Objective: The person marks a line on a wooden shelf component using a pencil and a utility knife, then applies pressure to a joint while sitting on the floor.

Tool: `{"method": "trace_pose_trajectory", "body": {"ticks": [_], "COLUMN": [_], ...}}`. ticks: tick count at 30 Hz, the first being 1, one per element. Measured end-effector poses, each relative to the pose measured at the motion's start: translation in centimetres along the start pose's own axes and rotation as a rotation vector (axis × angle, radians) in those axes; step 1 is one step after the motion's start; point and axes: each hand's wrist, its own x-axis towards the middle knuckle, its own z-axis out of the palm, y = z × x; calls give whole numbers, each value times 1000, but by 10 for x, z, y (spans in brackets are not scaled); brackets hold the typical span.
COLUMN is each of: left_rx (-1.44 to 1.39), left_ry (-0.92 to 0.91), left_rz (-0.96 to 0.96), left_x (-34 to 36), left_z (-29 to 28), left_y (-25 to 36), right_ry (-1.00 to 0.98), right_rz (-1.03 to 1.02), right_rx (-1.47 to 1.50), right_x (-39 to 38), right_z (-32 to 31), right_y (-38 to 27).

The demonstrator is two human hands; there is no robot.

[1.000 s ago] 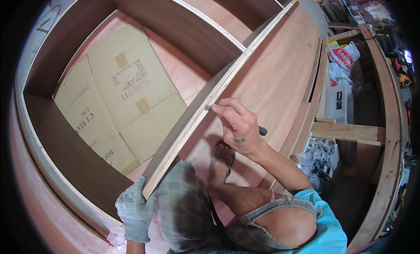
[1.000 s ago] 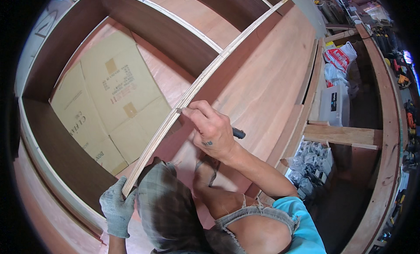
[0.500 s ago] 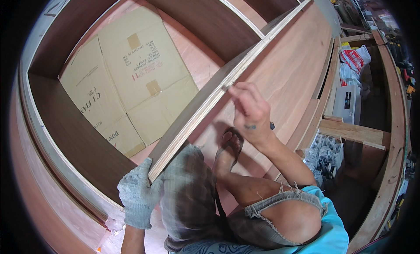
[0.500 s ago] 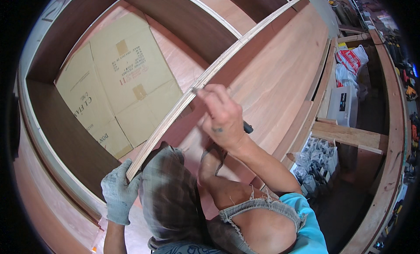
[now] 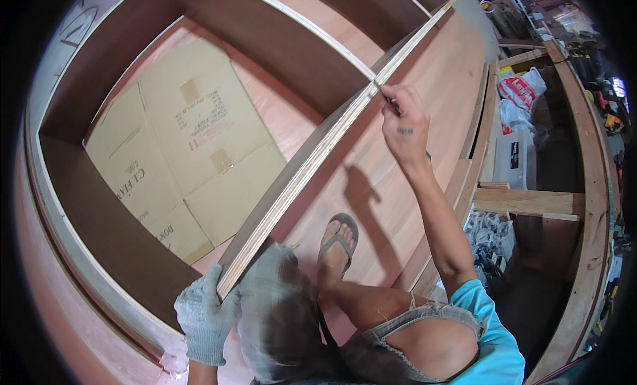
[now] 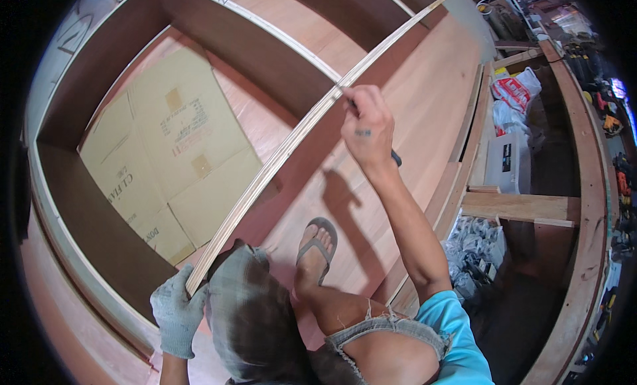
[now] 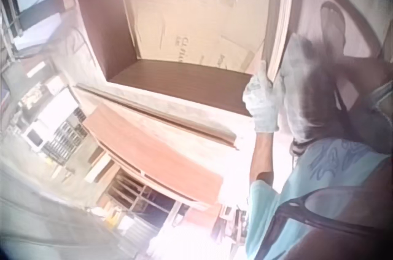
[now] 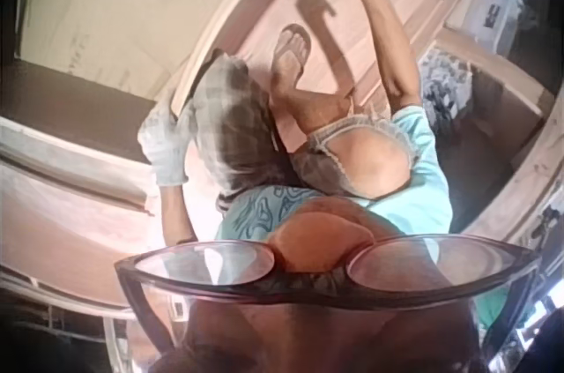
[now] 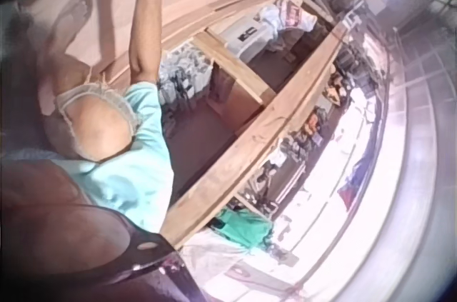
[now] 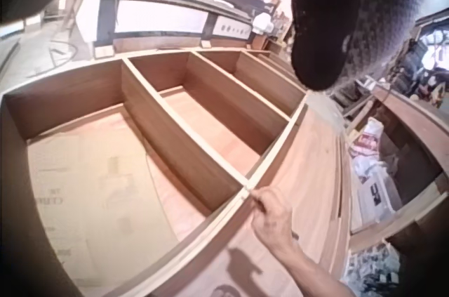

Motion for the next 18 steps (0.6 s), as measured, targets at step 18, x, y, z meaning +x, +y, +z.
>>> {"method": "trace_pose_trajectory", "body": {"ticks": [18], "left_rx": [5], "left_ry": [-58], "left_rz": [-5], "left_x": [8], "left_z": [1], "left_y": [9], "right_ry": [-282], "right_rz": [-18], "right_rx": [133], "right_x": [-72], "right_z": [-2], "right_y": [-100]}}
